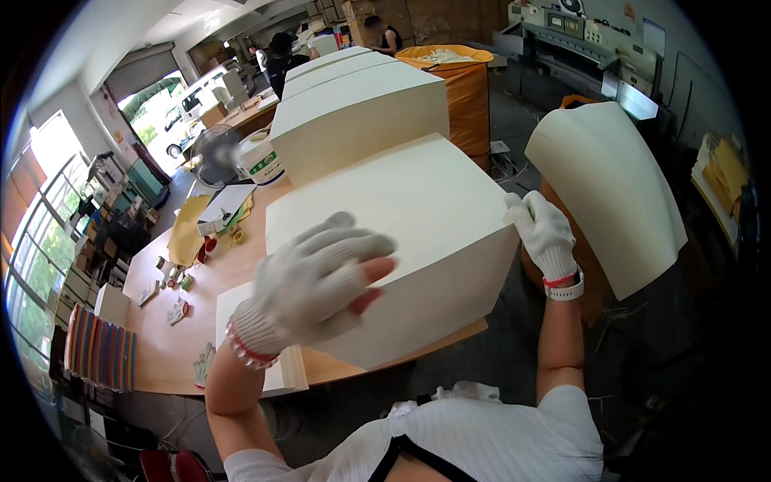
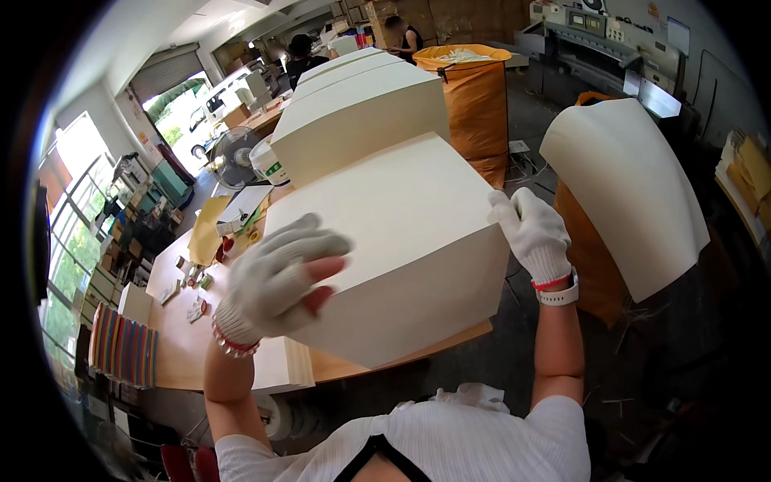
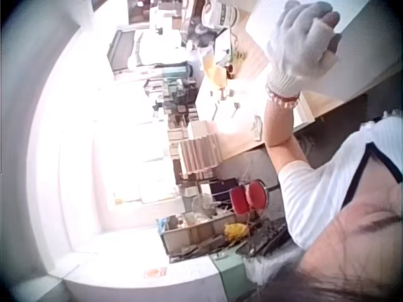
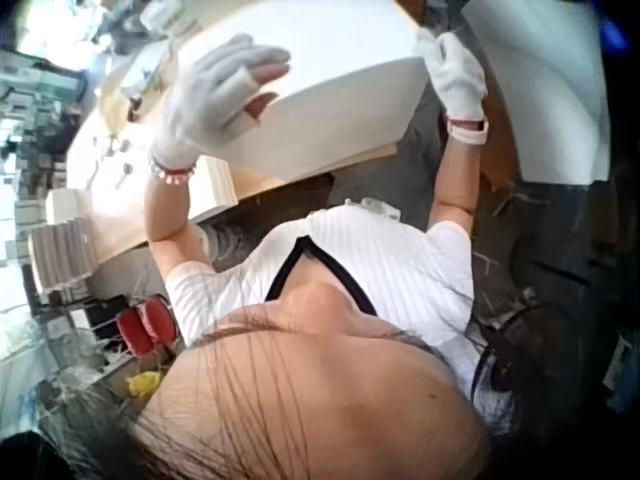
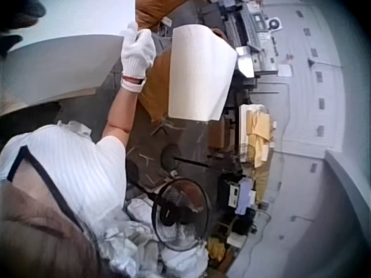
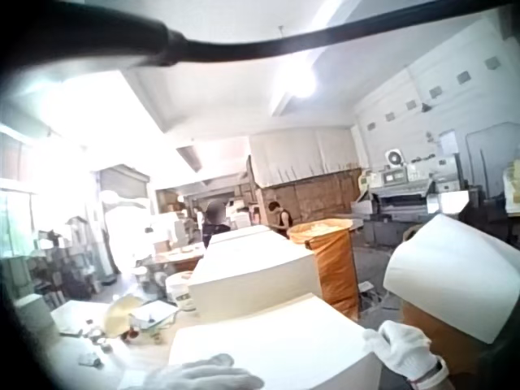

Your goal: The person separates large white paper sheets from a stack and places them onto a smaller pile on a table.

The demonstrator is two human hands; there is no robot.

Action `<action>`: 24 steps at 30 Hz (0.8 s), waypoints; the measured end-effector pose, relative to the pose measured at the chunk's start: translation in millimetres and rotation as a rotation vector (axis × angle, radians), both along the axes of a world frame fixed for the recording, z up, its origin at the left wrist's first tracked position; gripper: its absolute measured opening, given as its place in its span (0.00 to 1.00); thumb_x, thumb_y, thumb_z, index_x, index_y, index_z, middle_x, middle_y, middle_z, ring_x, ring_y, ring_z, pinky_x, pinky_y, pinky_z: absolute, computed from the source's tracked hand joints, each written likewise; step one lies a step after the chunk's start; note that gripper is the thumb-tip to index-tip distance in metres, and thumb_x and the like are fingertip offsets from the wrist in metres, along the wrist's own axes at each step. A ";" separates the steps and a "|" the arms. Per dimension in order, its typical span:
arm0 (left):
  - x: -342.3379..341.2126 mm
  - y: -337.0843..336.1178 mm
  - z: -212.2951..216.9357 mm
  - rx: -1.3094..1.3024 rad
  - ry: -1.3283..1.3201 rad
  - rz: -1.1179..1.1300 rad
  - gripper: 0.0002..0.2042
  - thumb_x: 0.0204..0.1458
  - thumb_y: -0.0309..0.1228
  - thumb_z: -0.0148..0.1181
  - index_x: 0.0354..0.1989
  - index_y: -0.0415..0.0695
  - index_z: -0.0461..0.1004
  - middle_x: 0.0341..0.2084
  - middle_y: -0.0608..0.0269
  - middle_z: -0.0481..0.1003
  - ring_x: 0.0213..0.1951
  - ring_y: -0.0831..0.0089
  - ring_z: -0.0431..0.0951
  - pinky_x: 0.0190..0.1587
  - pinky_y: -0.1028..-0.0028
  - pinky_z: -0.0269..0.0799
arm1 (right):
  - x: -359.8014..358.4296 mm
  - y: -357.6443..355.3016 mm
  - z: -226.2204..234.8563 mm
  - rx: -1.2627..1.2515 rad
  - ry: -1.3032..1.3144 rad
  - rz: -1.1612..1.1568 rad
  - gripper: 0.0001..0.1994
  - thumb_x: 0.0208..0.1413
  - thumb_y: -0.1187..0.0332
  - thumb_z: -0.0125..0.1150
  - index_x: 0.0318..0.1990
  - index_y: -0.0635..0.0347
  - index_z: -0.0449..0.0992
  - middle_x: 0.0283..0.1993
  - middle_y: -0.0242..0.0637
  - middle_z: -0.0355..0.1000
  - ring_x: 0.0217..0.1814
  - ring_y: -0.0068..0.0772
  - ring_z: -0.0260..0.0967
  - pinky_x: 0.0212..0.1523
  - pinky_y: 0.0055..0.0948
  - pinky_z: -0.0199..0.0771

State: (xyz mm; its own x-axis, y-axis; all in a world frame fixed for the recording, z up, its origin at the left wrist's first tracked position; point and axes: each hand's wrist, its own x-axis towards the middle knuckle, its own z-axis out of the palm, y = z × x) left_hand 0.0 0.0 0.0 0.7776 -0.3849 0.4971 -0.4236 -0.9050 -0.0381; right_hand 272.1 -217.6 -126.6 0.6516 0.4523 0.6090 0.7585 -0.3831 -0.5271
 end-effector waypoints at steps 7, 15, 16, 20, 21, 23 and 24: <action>106.5 -21.2 -18.6 0.035 0.377 0.242 0.08 0.48 0.25 0.56 0.37 0.44 0.74 0.39 0.61 0.77 0.42 0.58 0.78 0.41 0.61 0.76 | 7.0 29.6 48.6 0.310 -0.446 0.170 0.18 0.61 0.57 0.62 0.23 0.57 0.70 0.18 0.37 0.58 0.21 0.38 0.62 0.20 0.39 0.61; 124.7 -23.8 -35.4 -0.036 0.309 0.293 0.04 0.46 0.25 0.56 0.32 0.43 0.72 0.37 0.61 0.73 0.45 0.59 0.74 0.40 0.62 0.74 | 6.3 48.2 60.3 0.331 -0.354 0.260 0.18 0.59 0.59 0.63 0.22 0.58 0.69 0.20 0.38 0.62 0.23 0.41 0.63 0.25 0.37 0.62; 123.7 -20.3 -44.5 -0.113 0.268 0.254 0.04 0.46 0.23 0.57 0.31 0.42 0.71 0.37 0.60 0.73 0.44 0.59 0.74 0.40 0.63 0.74 | 2.6 46.0 59.8 0.295 -0.358 0.260 0.07 0.58 0.67 0.61 0.31 0.60 0.75 0.21 0.36 0.62 0.24 0.40 0.63 0.25 0.36 0.62; 122.4 -26.1 -39.8 -0.430 0.374 0.242 0.03 0.50 0.22 0.58 0.30 0.39 0.70 0.42 0.58 0.75 0.45 0.62 0.75 0.44 0.67 0.73 | 19.6 52.8 43.1 0.409 -0.524 0.261 0.05 0.55 0.74 0.59 0.38 0.61 0.76 0.20 0.35 0.60 0.22 0.38 0.61 0.25 0.36 0.61; 122.1 -27.7 -37.5 -0.511 0.418 0.255 0.04 0.52 0.22 0.59 0.30 0.38 0.70 0.43 0.58 0.76 0.45 0.63 0.75 0.45 0.67 0.73 | 19.5 53.2 42.6 0.432 -0.468 0.259 0.05 0.55 0.74 0.59 0.39 0.61 0.77 0.20 0.35 0.60 0.22 0.38 0.62 0.25 0.36 0.61; 120.3 -25.1 -35.9 -0.555 0.454 0.254 0.04 0.53 0.21 0.58 0.31 0.38 0.69 0.46 0.57 0.76 0.47 0.64 0.76 0.47 0.68 0.73 | 14.6 51.6 40.6 0.476 -0.356 0.257 0.06 0.56 0.74 0.57 0.39 0.61 0.77 0.20 0.35 0.61 0.22 0.38 0.62 0.25 0.36 0.61; 119.7 -24.0 -35.1 -0.577 0.472 0.250 0.04 0.53 0.20 0.58 0.31 0.38 0.69 0.47 0.57 0.77 0.48 0.64 0.76 0.48 0.69 0.73 | 14.1 50.9 40.0 0.516 -0.247 0.284 0.06 0.56 0.75 0.56 0.40 0.62 0.77 0.21 0.36 0.62 0.22 0.38 0.62 0.25 0.35 0.60</action>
